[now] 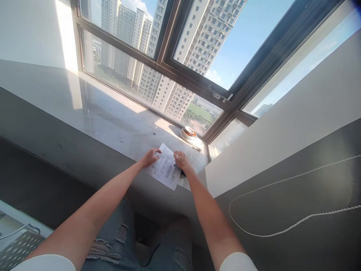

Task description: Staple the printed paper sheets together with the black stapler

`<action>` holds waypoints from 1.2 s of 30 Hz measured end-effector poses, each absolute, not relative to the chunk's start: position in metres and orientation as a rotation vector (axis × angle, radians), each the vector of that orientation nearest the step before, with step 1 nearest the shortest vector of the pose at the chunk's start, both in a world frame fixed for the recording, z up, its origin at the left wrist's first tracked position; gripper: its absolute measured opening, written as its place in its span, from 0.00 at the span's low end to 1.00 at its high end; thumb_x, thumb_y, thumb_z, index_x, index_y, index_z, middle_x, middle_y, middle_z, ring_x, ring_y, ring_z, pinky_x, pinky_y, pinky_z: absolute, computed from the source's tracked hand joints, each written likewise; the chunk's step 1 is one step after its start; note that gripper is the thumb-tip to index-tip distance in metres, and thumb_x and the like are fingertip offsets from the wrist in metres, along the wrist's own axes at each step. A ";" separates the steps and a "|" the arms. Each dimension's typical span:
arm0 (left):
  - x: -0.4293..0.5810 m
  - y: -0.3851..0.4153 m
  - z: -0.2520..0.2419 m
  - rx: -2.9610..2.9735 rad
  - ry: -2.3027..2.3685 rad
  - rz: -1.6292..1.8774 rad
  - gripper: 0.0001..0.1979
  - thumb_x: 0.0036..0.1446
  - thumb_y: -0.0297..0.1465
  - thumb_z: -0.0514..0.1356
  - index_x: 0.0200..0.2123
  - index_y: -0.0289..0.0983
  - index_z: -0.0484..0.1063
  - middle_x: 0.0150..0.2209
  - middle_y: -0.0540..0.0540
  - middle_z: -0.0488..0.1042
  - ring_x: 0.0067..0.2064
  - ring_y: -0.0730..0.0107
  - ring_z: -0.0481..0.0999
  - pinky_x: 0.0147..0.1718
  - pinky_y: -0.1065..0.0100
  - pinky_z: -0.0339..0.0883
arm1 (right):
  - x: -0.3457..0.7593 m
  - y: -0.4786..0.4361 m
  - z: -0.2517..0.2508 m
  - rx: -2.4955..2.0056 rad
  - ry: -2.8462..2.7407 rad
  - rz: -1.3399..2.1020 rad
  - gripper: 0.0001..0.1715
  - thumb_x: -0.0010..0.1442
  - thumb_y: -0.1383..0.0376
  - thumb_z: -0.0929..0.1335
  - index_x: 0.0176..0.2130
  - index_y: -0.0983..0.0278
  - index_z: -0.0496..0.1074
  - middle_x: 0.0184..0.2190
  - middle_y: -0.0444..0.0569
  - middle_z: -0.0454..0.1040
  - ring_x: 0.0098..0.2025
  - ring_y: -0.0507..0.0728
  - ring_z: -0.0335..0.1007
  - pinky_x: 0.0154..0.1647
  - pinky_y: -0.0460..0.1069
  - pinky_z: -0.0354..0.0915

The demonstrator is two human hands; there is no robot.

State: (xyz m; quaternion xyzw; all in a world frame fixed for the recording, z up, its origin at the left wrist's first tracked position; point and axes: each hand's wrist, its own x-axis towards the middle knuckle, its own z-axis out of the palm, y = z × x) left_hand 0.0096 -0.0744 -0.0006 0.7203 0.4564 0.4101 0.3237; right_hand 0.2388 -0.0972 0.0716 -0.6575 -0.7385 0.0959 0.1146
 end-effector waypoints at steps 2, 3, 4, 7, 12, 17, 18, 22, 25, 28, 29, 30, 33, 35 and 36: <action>0.010 -0.075 0.000 1.887 1.204 1.075 0.16 0.54 0.28 0.59 0.47 0.37 0.75 0.54 0.39 0.78 0.57 0.51 0.76 0.59 0.52 0.70 | 0.238 -0.095 0.066 -1.942 -2.189 0.313 0.24 0.75 0.60 0.56 0.56 0.62 0.75 0.59 0.56 0.74 0.63 0.62 0.67 0.65 0.55 0.61; 0.010 -0.075 0.000 1.886 1.206 1.074 0.16 0.54 0.28 0.59 0.47 0.38 0.76 0.54 0.39 0.78 0.57 0.51 0.76 0.59 0.52 0.70 | 0.237 -0.095 0.064 -1.953 -2.196 0.327 0.25 0.76 0.61 0.55 0.57 0.62 0.75 0.60 0.55 0.74 0.63 0.62 0.66 0.65 0.55 0.61; 0.010 -0.075 0.000 1.886 1.210 1.074 0.17 0.54 0.28 0.59 0.47 0.38 0.76 0.54 0.40 0.78 0.57 0.51 0.76 0.59 0.52 0.71 | 0.236 -0.094 0.062 -1.967 -2.199 0.337 0.26 0.75 0.61 0.55 0.59 0.62 0.74 0.61 0.55 0.73 0.65 0.62 0.65 0.66 0.56 0.61; 0.011 -0.075 -0.001 1.893 1.227 1.078 0.17 0.53 0.28 0.59 0.47 0.39 0.76 0.53 0.41 0.78 0.56 0.52 0.77 0.58 0.53 0.71 | 0.232 -0.096 0.060 -2.016 -2.204 0.348 0.28 0.75 0.59 0.55 0.64 0.60 0.70 0.67 0.54 0.68 0.69 0.64 0.61 0.68 0.60 0.59; 0.012 -0.075 -0.003 1.926 1.217 1.092 0.17 0.52 0.26 0.58 0.45 0.39 0.76 0.51 0.42 0.79 0.56 0.54 0.76 0.59 0.55 0.70 | 0.225 -0.096 0.059 -2.066 -2.251 0.359 0.32 0.74 0.58 0.54 0.72 0.57 0.60 0.73 0.49 0.59 0.74 0.63 0.53 0.73 0.62 0.54; 0.012 -0.074 -0.005 1.938 1.213 1.100 0.16 0.52 0.27 0.58 0.45 0.39 0.75 0.51 0.42 0.79 0.56 0.54 0.77 0.58 0.55 0.71 | 0.223 -0.093 0.062 -2.150 -2.280 0.423 0.35 0.75 0.56 0.53 0.76 0.57 0.53 0.77 0.49 0.51 0.77 0.64 0.46 0.75 0.65 0.50; 0.012 -0.074 -0.006 1.939 1.213 1.101 0.16 0.53 0.28 0.58 0.45 0.39 0.75 0.51 0.42 0.79 0.56 0.54 0.77 0.58 0.56 0.71 | 0.222 -0.092 0.063 -2.168 -2.282 0.439 0.35 0.75 0.55 0.52 0.76 0.57 0.52 0.77 0.49 0.50 0.77 0.64 0.45 0.75 0.65 0.49; 0.013 -0.072 -0.010 1.946 1.209 1.102 0.15 0.53 0.28 0.58 0.45 0.39 0.75 0.51 0.42 0.78 0.56 0.54 0.77 0.57 0.57 0.72 | 0.221 -0.091 0.064 -2.221 -2.280 0.462 0.36 0.76 0.55 0.52 0.77 0.56 0.48 0.78 0.49 0.47 0.78 0.63 0.43 0.76 0.65 0.46; 0.013 -0.070 -0.011 1.947 1.214 1.102 0.14 0.52 0.27 0.58 0.44 0.39 0.75 0.50 0.42 0.79 0.56 0.53 0.77 0.58 0.56 0.71 | 0.219 -0.091 0.063 -2.248 -2.283 0.463 0.36 0.76 0.55 0.52 0.78 0.54 0.45 0.78 0.49 0.45 0.78 0.64 0.43 0.76 0.66 0.46; 0.013 -0.070 -0.010 1.949 1.217 1.102 0.14 0.52 0.27 0.58 0.43 0.39 0.75 0.50 0.41 0.79 0.56 0.53 0.77 0.58 0.56 0.71 | 0.216 -0.090 0.063 -2.260 -2.292 0.450 0.36 0.76 0.55 0.54 0.77 0.55 0.47 0.78 0.50 0.45 0.78 0.65 0.44 0.76 0.67 0.47; 0.013 -0.070 -0.010 1.951 1.216 1.102 0.14 0.52 0.27 0.58 0.43 0.39 0.75 0.50 0.41 0.79 0.56 0.53 0.77 0.58 0.55 0.71 | 0.216 -0.090 0.063 -2.264 -2.294 0.445 0.36 0.75 0.56 0.54 0.77 0.56 0.48 0.78 0.51 0.45 0.78 0.66 0.44 0.75 0.67 0.47; 0.013 -0.070 -0.009 1.952 1.214 1.101 0.14 0.51 0.27 0.58 0.43 0.39 0.74 0.50 0.41 0.79 0.56 0.53 0.77 0.58 0.55 0.71 | 0.215 -0.090 0.062 -2.268 -2.296 0.441 0.36 0.75 0.56 0.55 0.77 0.56 0.49 0.78 0.52 0.45 0.78 0.66 0.45 0.75 0.67 0.47; 0.012 -0.072 -0.007 1.950 1.211 1.103 0.15 0.51 0.26 0.57 0.43 0.39 0.74 0.50 0.41 0.79 0.55 0.53 0.77 0.58 0.55 0.70 | 0.215 -0.089 0.062 -2.272 -2.304 0.440 0.35 0.75 0.56 0.54 0.77 0.56 0.49 0.78 0.52 0.45 0.78 0.66 0.45 0.75 0.66 0.48; 0.013 -0.073 -0.005 1.945 1.209 1.105 0.15 0.51 0.26 0.57 0.43 0.39 0.74 0.50 0.41 0.79 0.55 0.54 0.77 0.59 0.55 0.70 | 0.216 -0.089 0.062 -2.275 -2.307 0.433 0.35 0.76 0.56 0.53 0.77 0.56 0.48 0.78 0.52 0.45 0.78 0.65 0.44 0.75 0.67 0.47; 0.013 -0.073 -0.005 1.941 1.207 1.106 0.15 0.51 0.27 0.57 0.43 0.40 0.74 0.50 0.42 0.79 0.55 0.54 0.77 0.59 0.54 0.70 | 0.215 -0.090 0.062 -2.280 -2.305 0.422 0.36 0.76 0.56 0.53 0.77 0.56 0.47 0.78 0.52 0.44 0.78 0.65 0.43 0.75 0.68 0.47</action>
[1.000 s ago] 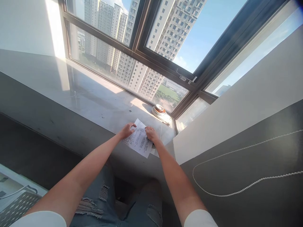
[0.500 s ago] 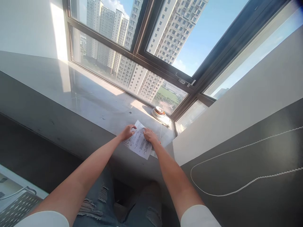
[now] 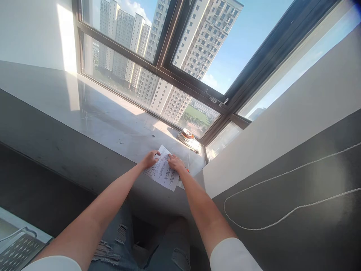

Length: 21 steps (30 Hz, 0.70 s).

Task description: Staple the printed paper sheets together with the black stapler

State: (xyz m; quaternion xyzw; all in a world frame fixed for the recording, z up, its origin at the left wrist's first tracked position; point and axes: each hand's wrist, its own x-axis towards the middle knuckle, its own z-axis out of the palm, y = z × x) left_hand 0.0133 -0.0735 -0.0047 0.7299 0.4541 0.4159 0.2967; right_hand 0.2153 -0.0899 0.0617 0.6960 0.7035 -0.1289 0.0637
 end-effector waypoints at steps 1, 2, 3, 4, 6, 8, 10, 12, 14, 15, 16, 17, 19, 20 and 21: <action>0.014 -0.074 -0.004 1.936 1.206 1.107 0.15 0.51 0.27 0.57 0.43 0.40 0.74 0.50 0.42 0.79 0.55 0.54 0.77 0.59 0.54 0.70 | 0.215 -0.091 0.061 2.109 2.120 -0.374 0.36 0.76 0.56 0.53 0.77 0.55 0.46 0.78 0.52 0.42 0.78 0.66 0.41 0.75 0.69 0.46; 0.014 -0.074 -0.004 1.930 1.206 1.108 0.15 0.51 0.27 0.57 0.43 0.40 0.74 0.50 0.42 0.79 0.55 0.54 0.77 0.59 0.54 0.70 | 0.214 -0.092 0.061 2.116 2.115 -0.357 0.36 0.75 0.56 0.53 0.78 0.55 0.45 0.79 0.52 0.41 0.78 0.67 0.40 0.75 0.70 0.44; 0.015 -0.074 -0.003 1.924 1.205 1.109 0.15 0.51 0.27 0.57 0.43 0.40 0.75 0.50 0.42 0.79 0.55 0.54 0.77 0.59 0.54 0.70 | 0.213 -0.094 0.060 2.123 2.109 -0.337 0.37 0.75 0.56 0.53 0.78 0.55 0.44 0.79 0.53 0.39 0.79 0.67 0.39 0.75 0.71 0.42; 0.015 -0.074 -0.003 1.919 1.205 1.110 0.15 0.50 0.27 0.58 0.43 0.40 0.75 0.49 0.42 0.79 0.55 0.55 0.77 0.60 0.54 0.70 | 0.211 -0.095 0.059 2.130 2.102 -0.319 0.37 0.75 0.56 0.53 0.78 0.56 0.44 0.79 0.53 0.38 0.79 0.68 0.37 0.75 0.72 0.40; 0.015 -0.075 -0.002 1.912 1.206 1.108 0.15 0.50 0.27 0.58 0.43 0.40 0.75 0.49 0.43 0.79 0.55 0.55 0.76 0.60 0.54 0.70 | 0.209 -0.097 0.058 2.140 2.088 -0.297 0.37 0.75 0.56 0.53 0.78 0.57 0.46 0.79 0.54 0.37 0.79 0.69 0.36 0.75 0.73 0.37; 0.015 -0.075 -0.001 1.910 1.208 1.103 0.15 0.50 0.28 0.58 0.42 0.40 0.75 0.49 0.43 0.79 0.55 0.55 0.76 0.60 0.55 0.70 | 0.208 -0.098 0.058 2.140 2.082 -0.301 0.37 0.75 0.55 0.54 0.77 0.57 0.46 0.79 0.55 0.38 0.79 0.70 0.37 0.74 0.73 0.38; 0.014 -0.075 -0.001 1.911 1.213 1.095 0.14 0.51 0.28 0.59 0.42 0.40 0.75 0.50 0.42 0.79 0.55 0.53 0.77 0.59 0.55 0.71 | 0.208 -0.097 0.059 2.132 2.088 -0.325 0.37 0.75 0.54 0.54 0.78 0.56 0.46 0.79 0.54 0.40 0.79 0.69 0.38 0.75 0.72 0.40; 0.013 -0.075 -0.002 1.914 1.218 1.089 0.13 0.52 0.29 0.59 0.42 0.39 0.76 0.49 0.40 0.79 0.55 0.52 0.77 0.58 0.54 0.71 | 0.209 -0.096 0.059 2.127 2.099 -0.348 0.37 0.75 0.54 0.53 0.78 0.56 0.45 0.79 0.54 0.41 0.78 0.68 0.39 0.74 0.71 0.42; 0.012 -0.075 -0.002 1.919 1.227 1.084 0.14 0.52 0.29 0.59 0.43 0.38 0.76 0.50 0.39 0.79 0.55 0.52 0.77 0.58 0.54 0.71 | 0.210 -0.095 0.059 2.136 2.114 -0.354 0.37 0.75 0.53 0.54 0.77 0.57 0.47 0.78 0.56 0.43 0.78 0.69 0.41 0.74 0.72 0.42; 0.012 -0.075 -0.002 1.922 1.233 1.080 0.14 0.52 0.28 0.59 0.43 0.38 0.76 0.50 0.39 0.79 0.55 0.52 0.77 0.58 0.54 0.70 | 0.210 -0.095 0.058 2.145 2.126 -0.351 0.37 0.75 0.53 0.55 0.77 0.57 0.48 0.78 0.56 0.44 0.78 0.69 0.41 0.74 0.72 0.42; 0.011 -0.075 -0.002 1.926 1.241 1.076 0.14 0.52 0.28 0.58 0.43 0.38 0.76 0.51 0.39 0.79 0.55 0.52 0.77 0.58 0.54 0.70 | 0.210 -0.095 0.057 2.156 2.143 -0.345 0.36 0.75 0.54 0.55 0.77 0.57 0.49 0.78 0.56 0.45 0.78 0.69 0.42 0.74 0.72 0.43; 0.011 -0.075 -0.002 1.932 1.249 1.069 0.15 0.53 0.27 0.58 0.44 0.38 0.75 0.51 0.39 0.79 0.55 0.52 0.77 0.58 0.54 0.70 | 0.210 -0.096 0.056 2.171 2.164 -0.337 0.36 0.74 0.54 0.56 0.76 0.57 0.51 0.78 0.57 0.46 0.77 0.69 0.43 0.73 0.72 0.43; 0.010 -0.076 -0.001 1.947 1.268 1.055 0.15 0.53 0.27 0.57 0.44 0.38 0.75 0.51 0.39 0.79 0.55 0.53 0.78 0.58 0.54 0.71 | 0.208 -0.097 0.055 2.203 2.226 -0.320 0.35 0.73 0.56 0.58 0.74 0.58 0.55 0.76 0.57 0.51 0.76 0.69 0.46 0.73 0.72 0.46; 0.009 -0.076 0.000 1.957 1.278 1.048 0.15 0.54 0.27 0.57 0.45 0.38 0.75 0.51 0.39 0.79 0.55 0.53 0.78 0.58 0.54 0.71 | 0.208 -0.098 0.055 2.221 2.269 -0.310 0.33 0.73 0.57 0.59 0.73 0.59 0.58 0.75 0.58 0.55 0.75 0.69 0.49 0.72 0.70 0.48; 0.009 -0.076 0.000 1.968 1.287 1.043 0.15 0.54 0.26 0.57 0.45 0.38 0.75 0.52 0.39 0.79 0.56 0.54 0.78 0.58 0.55 0.71 | 0.208 -0.098 0.057 2.241 2.319 -0.299 0.32 0.73 0.58 0.59 0.71 0.59 0.61 0.72 0.58 0.60 0.74 0.68 0.53 0.71 0.69 0.50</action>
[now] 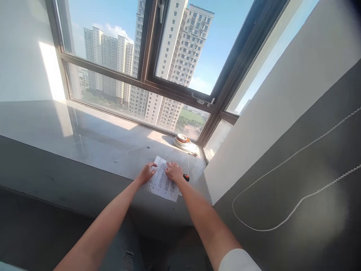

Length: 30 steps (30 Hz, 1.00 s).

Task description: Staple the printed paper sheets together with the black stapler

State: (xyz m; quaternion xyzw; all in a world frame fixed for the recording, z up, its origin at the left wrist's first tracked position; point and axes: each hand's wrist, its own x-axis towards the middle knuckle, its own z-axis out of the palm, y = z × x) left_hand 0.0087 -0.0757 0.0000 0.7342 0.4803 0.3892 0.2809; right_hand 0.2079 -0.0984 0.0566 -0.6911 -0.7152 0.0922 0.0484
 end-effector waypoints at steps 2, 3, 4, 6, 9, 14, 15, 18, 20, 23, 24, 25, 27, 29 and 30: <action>0.007 -0.075 0.000 1.991 1.305 1.031 0.15 0.55 0.26 0.57 0.45 0.38 0.75 0.52 0.39 0.79 0.56 0.54 0.78 0.58 0.55 0.70 | 0.210 -0.099 0.063 -2.010 -2.131 0.242 0.28 0.72 0.61 0.58 0.67 0.60 0.67 0.66 0.57 0.69 0.69 0.66 0.60 0.69 0.63 0.56; 0.006 -0.073 -0.001 2.001 1.313 1.026 0.15 0.55 0.26 0.56 0.46 0.38 0.75 0.52 0.39 0.79 0.56 0.54 0.78 0.58 0.55 0.70 | 0.214 -0.100 0.066 -1.966 -2.103 0.227 0.27 0.73 0.63 0.57 0.64 0.61 0.69 0.63 0.56 0.72 0.67 0.64 0.63 0.68 0.60 0.58; 0.006 -0.072 -0.003 2.008 1.317 1.024 0.15 0.55 0.26 0.56 0.46 0.38 0.75 0.52 0.39 0.80 0.57 0.53 0.78 0.58 0.55 0.70 | 0.219 -0.102 0.070 -1.928 -2.076 0.215 0.26 0.73 0.64 0.56 0.62 0.61 0.71 0.61 0.55 0.74 0.65 0.62 0.65 0.66 0.57 0.59; 0.004 -0.068 -0.006 2.012 1.319 1.029 0.15 0.56 0.26 0.56 0.46 0.38 0.75 0.52 0.40 0.80 0.57 0.53 0.78 0.58 0.56 0.71 | 0.233 -0.107 0.076 -1.854 -2.046 0.213 0.24 0.74 0.64 0.55 0.58 0.60 0.73 0.57 0.52 0.76 0.62 0.59 0.68 0.63 0.52 0.62; 0.003 -0.064 -0.010 2.011 1.319 1.047 0.15 0.56 0.26 0.57 0.47 0.38 0.75 0.52 0.41 0.80 0.57 0.54 0.78 0.59 0.56 0.71 | 0.263 -0.121 0.072 -1.702 -2.105 0.325 0.17 0.72 0.58 0.63 0.55 0.59 0.75 0.53 0.49 0.79 0.55 0.59 0.74 0.55 0.49 0.66; 0.006 -0.064 -0.008 2.044 1.319 1.053 0.14 0.61 0.28 0.55 0.48 0.38 0.75 0.52 0.40 0.79 0.57 0.56 0.78 0.59 0.56 0.70 | 0.304 -0.148 0.046 -1.614 -2.139 0.370 0.18 0.62 0.64 0.73 0.52 0.59 0.76 0.49 0.50 0.80 0.50 0.62 0.76 0.51 0.50 0.67; 0.007 -0.065 -0.008 2.058 1.321 1.043 0.14 0.62 0.29 0.55 0.48 0.39 0.75 0.52 0.40 0.78 0.57 0.56 0.78 0.59 0.56 0.70 | 0.309 -0.153 0.042 -1.630 -2.103 0.371 0.18 0.62 0.65 0.72 0.52 0.59 0.76 0.50 0.50 0.81 0.51 0.62 0.76 0.51 0.50 0.67; 0.011 -0.069 -0.009 2.165 1.365 0.969 0.15 0.63 0.29 0.54 0.48 0.39 0.77 0.51 0.39 0.77 0.55 0.55 0.78 0.57 0.55 0.71 | 0.322 -0.164 0.035 -1.701 -1.986 0.403 0.19 0.62 0.65 0.71 0.54 0.57 0.76 0.51 0.52 0.80 0.52 0.64 0.76 0.51 0.52 0.67; 0.013 -0.072 -0.011 2.249 1.442 0.901 0.16 0.64 0.31 0.53 0.49 0.39 0.79 0.52 0.37 0.75 0.55 0.51 0.76 0.56 0.51 0.71 | 0.333 -0.169 0.033 -1.722 -1.935 0.430 0.18 0.62 0.64 0.71 0.53 0.57 0.76 0.51 0.53 0.80 0.53 0.65 0.76 0.52 0.54 0.67; 0.014 -0.075 -0.012 2.286 1.589 0.854 0.17 0.65 0.34 0.54 0.50 0.39 0.80 0.58 0.35 0.71 0.62 0.43 0.70 0.59 0.46 0.68 | 0.352 -0.175 0.028 -1.747 -1.819 0.384 0.19 0.62 0.63 0.71 0.53 0.56 0.77 0.50 0.53 0.80 0.54 0.66 0.76 0.53 0.56 0.68; 0.014 -0.076 -0.011 2.285 1.621 0.851 0.17 0.65 0.35 0.55 0.50 0.39 0.80 0.61 0.35 0.69 0.63 0.42 0.68 0.60 0.45 0.66 | 0.358 -0.176 0.026 -1.779 -1.758 0.346 0.19 0.61 0.64 0.71 0.52 0.56 0.77 0.49 0.53 0.80 0.54 0.67 0.76 0.54 0.56 0.68; 0.014 -0.076 -0.011 2.286 1.638 0.847 0.17 0.64 0.35 0.56 0.50 0.40 0.80 0.62 0.35 0.68 0.65 0.41 0.67 0.62 0.45 0.64 | 0.361 -0.177 0.024 -1.820 -1.686 0.303 0.18 0.61 0.64 0.71 0.52 0.57 0.77 0.48 0.54 0.81 0.54 0.67 0.76 0.54 0.57 0.68; 0.013 -0.077 -0.009 2.292 1.636 0.830 0.16 0.64 0.36 0.56 0.49 0.41 0.80 0.64 0.35 0.67 0.67 0.40 0.65 0.63 0.44 0.62 | 0.362 -0.178 0.022 -1.901 -1.520 0.191 0.18 0.62 0.64 0.70 0.52 0.57 0.77 0.48 0.55 0.80 0.54 0.68 0.76 0.55 0.58 0.68; 0.013 -0.076 -0.008 2.290 1.615 0.805 0.16 0.63 0.37 0.56 0.49 0.41 0.80 0.64 0.35 0.68 0.67 0.40 0.65 0.63 0.42 0.61 | 0.349 -0.177 0.022 -1.933 -1.363 0.101 0.17 0.64 0.63 0.69 0.53 0.58 0.76 0.50 0.57 0.79 0.56 0.69 0.74 0.56 0.58 0.68; 0.013 -0.075 -0.007 2.287 1.603 0.798 0.16 0.63 0.37 0.56 0.48 0.41 0.80 0.64 0.35 0.68 0.67 0.40 0.66 0.63 0.42 0.61 | 0.338 -0.176 0.023 -1.923 -1.309 0.086 0.18 0.65 0.63 0.68 0.54 0.59 0.76 0.50 0.58 0.79 0.57 0.69 0.73 0.56 0.58 0.68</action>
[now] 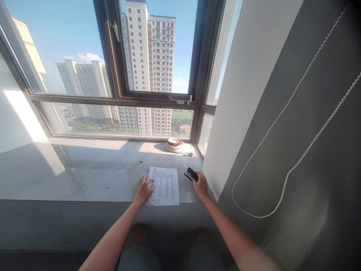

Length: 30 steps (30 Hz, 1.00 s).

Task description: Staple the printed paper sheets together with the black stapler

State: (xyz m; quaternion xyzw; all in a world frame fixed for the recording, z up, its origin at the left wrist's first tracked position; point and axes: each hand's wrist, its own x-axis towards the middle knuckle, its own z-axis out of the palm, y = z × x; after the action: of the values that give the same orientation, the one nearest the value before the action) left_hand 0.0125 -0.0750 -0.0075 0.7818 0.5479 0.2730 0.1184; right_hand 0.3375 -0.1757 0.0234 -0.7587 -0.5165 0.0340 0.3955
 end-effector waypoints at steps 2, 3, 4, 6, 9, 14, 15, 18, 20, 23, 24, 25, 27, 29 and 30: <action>0.011 -0.073 -0.007 2.280 1.568 0.810 0.16 0.63 0.36 0.56 0.49 0.41 0.79 0.63 0.36 0.70 0.65 0.42 0.68 0.63 0.43 0.61 | 0.306 -0.172 0.028 -1.868 -1.293 0.146 0.19 0.68 0.61 0.67 0.56 0.60 0.74 0.50 0.59 0.78 0.56 0.69 0.73 0.54 0.57 0.69; 0.010 -0.072 -0.007 2.274 1.543 0.828 0.16 0.63 0.35 0.55 0.49 0.41 0.79 0.62 0.36 0.71 0.64 0.44 0.69 0.63 0.44 0.62 | 0.287 -0.169 0.031 -1.823 -1.337 0.195 0.19 0.68 0.60 0.67 0.57 0.60 0.74 0.50 0.58 0.78 0.55 0.68 0.74 0.53 0.56 0.69; 0.009 -0.070 -0.007 2.266 1.515 0.852 0.16 0.63 0.34 0.55 0.49 0.41 0.78 0.60 0.37 0.73 0.63 0.46 0.71 0.63 0.45 0.63 | 0.268 -0.167 0.034 -1.778 -1.398 0.237 0.19 0.67 0.61 0.68 0.56 0.60 0.74 0.50 0.57 0.78 0.54 0.67 0.74 0.53 0.55 0.69; 0.008 -0.068 -0.007 2.242 1.463 0.904 0.17 0.64 0.33 0.53 0.50 0.41 0.77 0.57 0.38 0.76 0.60 0.50 0.74 0.62 0.48 0.65 | 0.232 -0.160 0.038 -1.708 -1.511 0.292 0.19 0.66 0.63 0.69 0.56 0.58 0.74 0.52 0.55 0.78 0.55 0.66 0.74 0.52 0.54 0.70; 0.007 -0.066 -0.007 2.207 1.411 0.959 0.18 0.64 0.31 0.51 0.51 0.40 0.75 0.55 0.39 0.78 0.58 0.52 0.76 0.60 0.51 0.69 | 0.198 -0.152 0.039 -1.666 -1.602 0.336 0.19 0.65 0.66 0.70 0.55 0.57 0.76 0.51 0.53 0.79 0.56 0.66 0.73 0.55 0.54 0.68; 0.008 -0.070 -0.002 2.150 1.306 0.963 0.21 0.61 0.29 0.53 0.55 0.41 0.73 0.59 0.41 0.78 0.62 0.54 0.75 0.64 0.51 0.67 | 0.194 -0.141 0.023 -1.565 -1.683 0.399 0.21 0.61 0.68 0.72 0.54 0.58 0.78 0.50 0.51 0.81 0.56 0.65 0.73 0.58 0.54 0.67; 0.008 -0.071 -0.001 2.146 1.273 0.936 0.21 0.60 0.29 0.54 0.56 0.42 0.73 0.58 0.42 0.78 0.62 0.54 0.75 0.64 0.51 0.67 | 0.198 -0.139 0.018 -1.534 -1.681 0.416 0.22 0.60 0.68 0.73 0.54 0.57 0.79 0.51 0.51 0.81 0.56 0.65 0.73 0.59 0.55 0.67; 0.005 -0.073 0.001 2.180 1.155 0.866 0.22 0.57 0.30 0.58 0.55 0.44 0.74 0.55 0.44 0.81 0.59 0.52 0.78 0.61 0.52 0.69 | 0.209 -0.128 0.007 -1.423 -1.637 0.462 0.23 0.58 0.67 0.75 0.53 0.58 0.80 0.52 0.51 0.81 0.56 0.65 0.75 0.62 0.56 0.66; 0.004 -0.073 0.001 2.205 1.113 0.863 0.22 0.57 0.32 0.60 0.56 0.42 0.74 0.54 0.42 0.81 0.57 0.50 0.79 0.59 0.53 0.71 | 0.217 -0.119 0.003 -1.322 -1.621 0.523 0.24 0.57 0.65 0.75 0.53 0.59 0.80 0.52 0.51 0.81 0.56 0.65 0.76 0.62 0.58 0.66; 0.003 -0.071 -0.004 2.193 1.120 0.886 0.23 0.58 0.34 0.61 0.57 0.39 0.73 0.55 0.38 0.80 0.57 0.47 0.79 0.57 0.52 0.71 | 0.229 -0.111 0.001 -1.206 -1.591 0.698 0.27 0.59 0.56 0.74 0.56 0.59 0.79 0.53 0.52 0.81 0.56 0.65 0.76 0.61 0.59 0.67; 0.004 -0.070 -0.006 2.176 1.119 0.897 0.23 0.58 0.33 0.61 0.57 0.39 0.73 0.56 0.38 0.80 0.57 0.47 0.79 0.57 0.51 0.71 | 0.232 -0.109 0.001 -1.202 -1.558 0.763 0.27 0.62 0.52 0.72 0.56 0.60 0.79 0.53 0.52 0.81 0.56 0.65 0.75 0.61 0.59 0.68; 0.004 -0.069 -0.008 2.154 1.112 0.909 0.24 0.58 0.33 0.61 0.58 0.39 0.73 0.56 0.38 0.80 0.58 0.46 0.78 0.58 0.50 0.70 | 0.234 -0.109 0.000 -1.214 -1.522 0.816 0.27 0.65 0.49 0.69 0.55 0.60 0.80 0.52 0.52 0.81 0.55 0.65 0.75 0.60 0.59 0.68; 0.004 -0.066 -0.012 2.100 1.104 0.951 0.24 0.57 0.31 0.62 0.58 0.39 0.73 0.58 0.37 0.79 0.61 0.45 0.76 0.61 0.48 0.67 | 0.237 -0.111 -0.002 -1.252 -1.471 0.848 0.28 0.70 0.47 0.62 0.52 0.60 0.81 0.49 0.52 0.81 0.53 0.64 0.75 0.59 0.59 0.68; 0.004 -0.064 -0.016 2.057 1.108 0.991 0.26 0.54 0.30 0.63 0.58 0.38 0.72 0.59 0.35 0.78 0.63 0.44 0.75 0.64 0.47 0.65 | 0.238 -0.114 -0.004 -1.271 -1.472 0.794 0.28 0.70 0.49 0.60 0.49 0.60 0.81 0.46 0.51 0.81 0.52 0.64 0.74 0.59 0.59 0.67; 0.004 -0.063 -0.017 2.045 1.107 1.005 0.27 0.53 0.29 0.64 0.58 0.37 0.72 0.59 0.34 0.77 0.64 0.44 0.74 0.65 0.46 0.64 | 0.238 -0.115 -0.006 -1.268 -1.485 0.769 0.26 0.70 0.50 0.60 0.50 0.60 0.81 0.46 0.51 0.80 0.51 0.64 0.74 0.58 0.58 0.67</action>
State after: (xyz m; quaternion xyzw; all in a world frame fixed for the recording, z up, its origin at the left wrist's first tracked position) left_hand 0.0039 -0.0625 -0.0170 0.7702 0.4171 0.3783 0.2995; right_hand 0.2378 -0.1151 -0.0058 -0.5238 -0.6135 0.3179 0.4982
